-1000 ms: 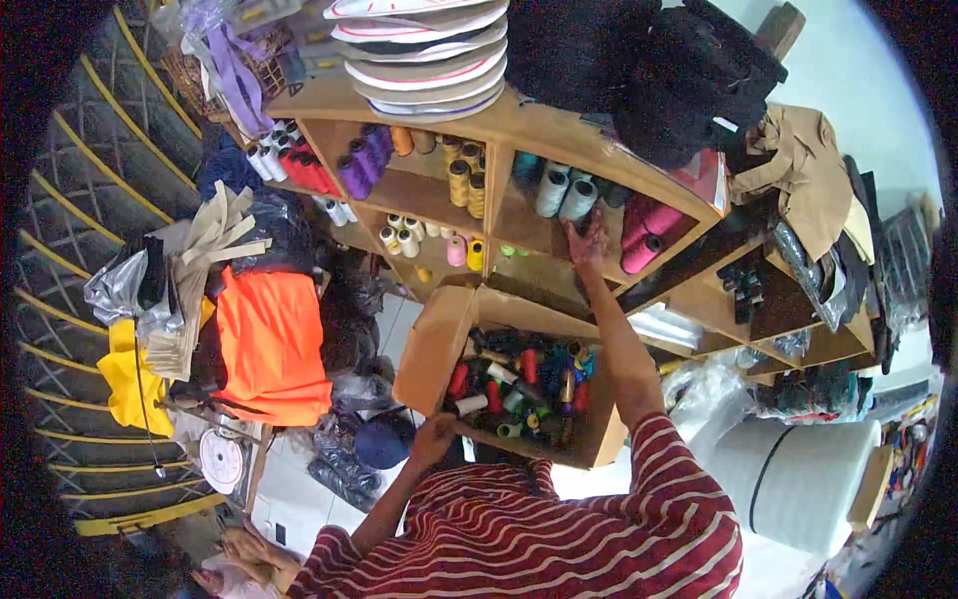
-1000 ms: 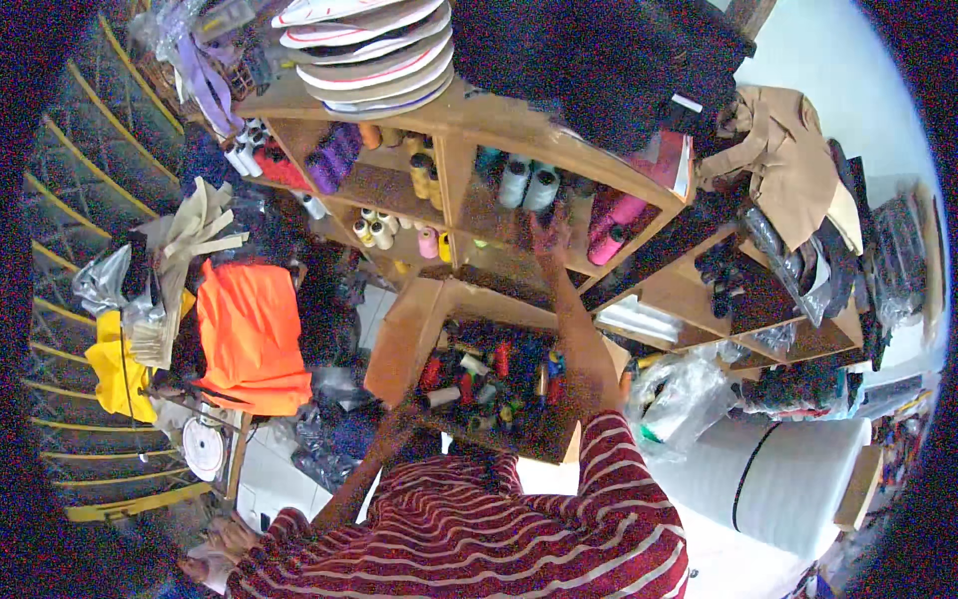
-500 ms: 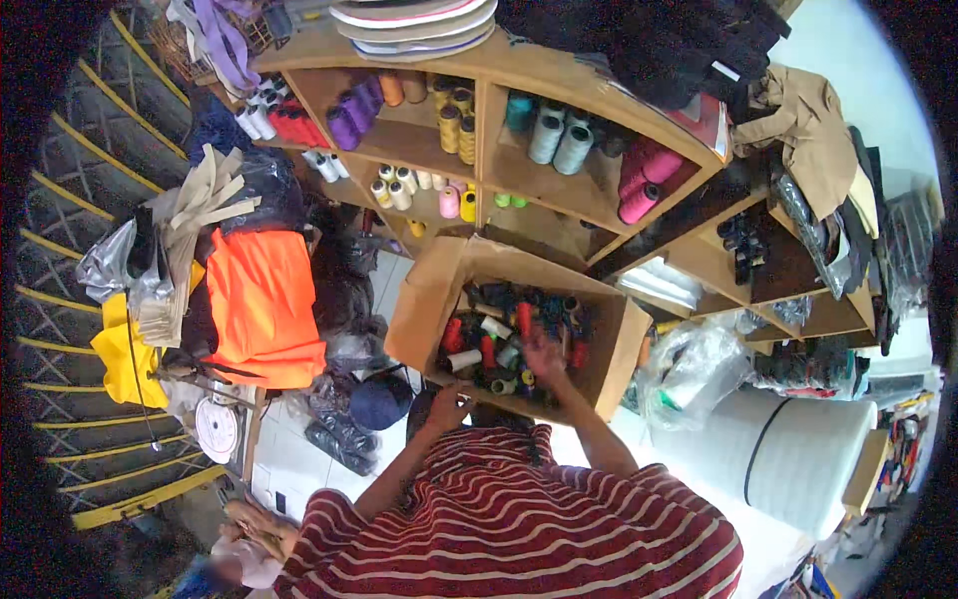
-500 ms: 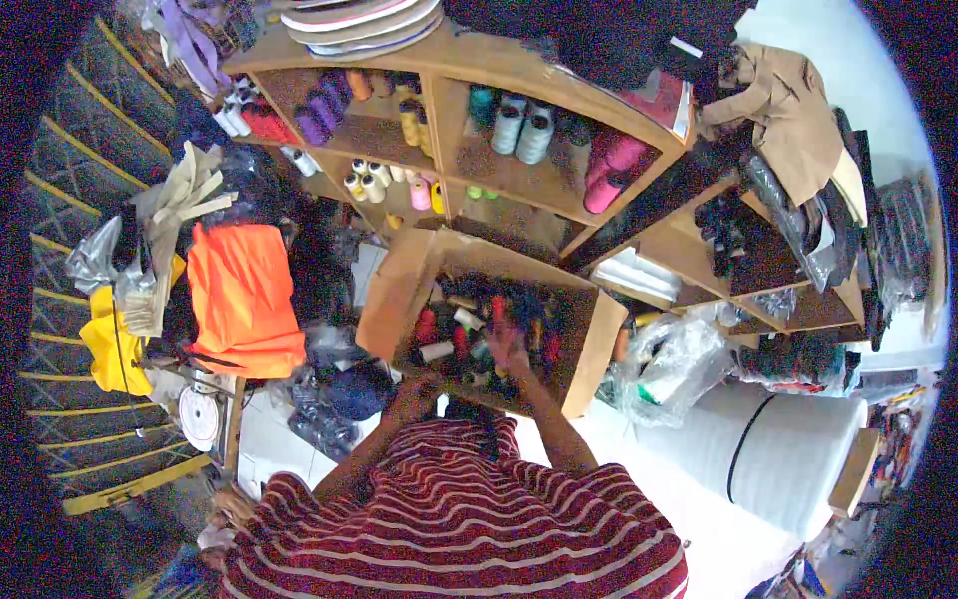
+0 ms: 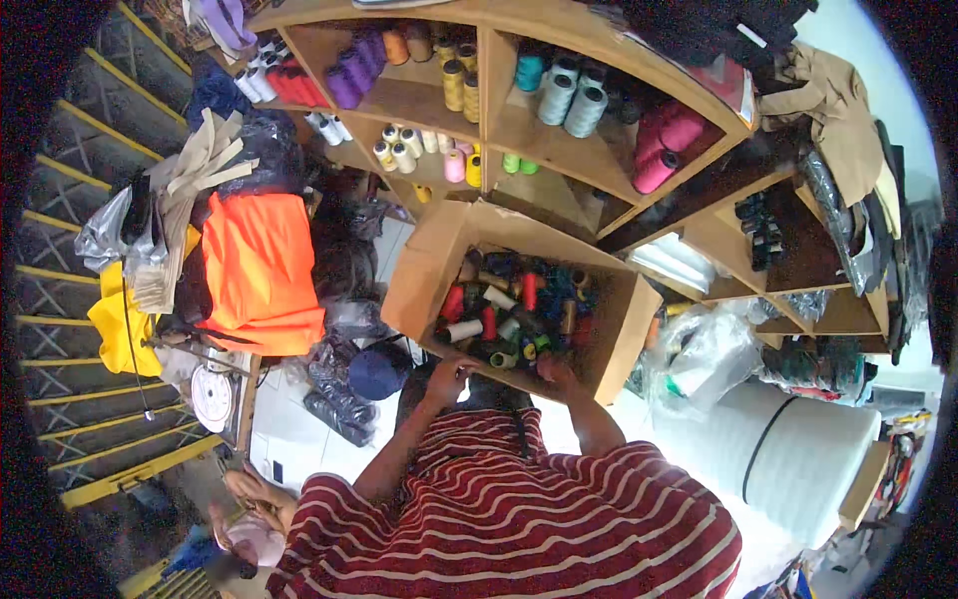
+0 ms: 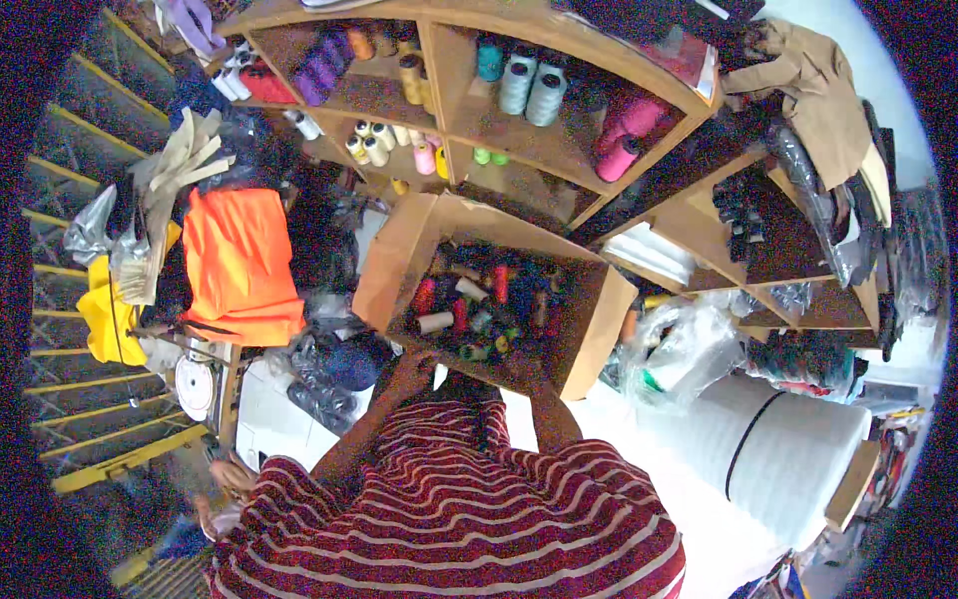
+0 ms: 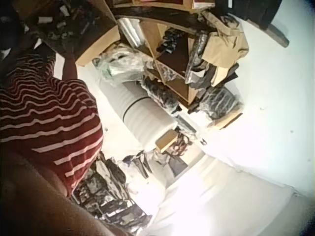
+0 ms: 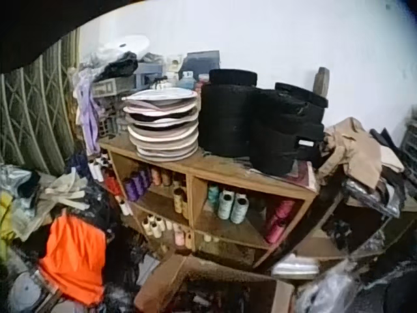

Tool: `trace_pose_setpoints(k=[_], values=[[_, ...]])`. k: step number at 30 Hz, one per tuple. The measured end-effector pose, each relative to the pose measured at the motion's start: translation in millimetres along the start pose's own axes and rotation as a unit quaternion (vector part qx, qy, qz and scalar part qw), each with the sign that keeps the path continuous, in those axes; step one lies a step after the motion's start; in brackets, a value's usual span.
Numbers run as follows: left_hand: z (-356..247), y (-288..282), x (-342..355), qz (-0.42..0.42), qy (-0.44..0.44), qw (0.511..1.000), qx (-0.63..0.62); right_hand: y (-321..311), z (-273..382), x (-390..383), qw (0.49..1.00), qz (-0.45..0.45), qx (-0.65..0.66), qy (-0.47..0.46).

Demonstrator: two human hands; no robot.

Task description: The person sorts through a cardboard box filled with various colored thread spools. They pick up spools of different colors, including red, yellow, white, light blue, green, and blue, inspecting them briefly before placing them onto a wooden shelf. The person handles the spools one by one, organizing them into the available compartments on the shelf.

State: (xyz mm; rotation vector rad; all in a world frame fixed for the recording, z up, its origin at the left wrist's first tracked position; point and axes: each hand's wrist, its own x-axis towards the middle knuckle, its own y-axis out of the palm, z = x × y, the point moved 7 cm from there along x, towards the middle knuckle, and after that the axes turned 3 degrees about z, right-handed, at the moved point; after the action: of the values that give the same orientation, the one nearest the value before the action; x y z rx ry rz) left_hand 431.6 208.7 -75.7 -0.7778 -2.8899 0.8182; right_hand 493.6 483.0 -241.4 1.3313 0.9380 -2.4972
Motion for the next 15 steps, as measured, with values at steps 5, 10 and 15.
trace_pose_setpoints(k=[5, 10, 15], values=[[10, 7, -4, -0.02, 0.004, 1.0, 0.002, -2, -4, 20, 1.0, -0.016, -0.012, 0.012], [14, 9, -5, -0.041, 0.023, 0.999, -0.009, 3, -8, 48, 0.998, -0.039, -0.033, 0.032], [15, 12, -8, 0.003, -0.049, 0.998, -0.037, 11, -16, 70, 0.995, -0.061, -0.063, 0.049]])
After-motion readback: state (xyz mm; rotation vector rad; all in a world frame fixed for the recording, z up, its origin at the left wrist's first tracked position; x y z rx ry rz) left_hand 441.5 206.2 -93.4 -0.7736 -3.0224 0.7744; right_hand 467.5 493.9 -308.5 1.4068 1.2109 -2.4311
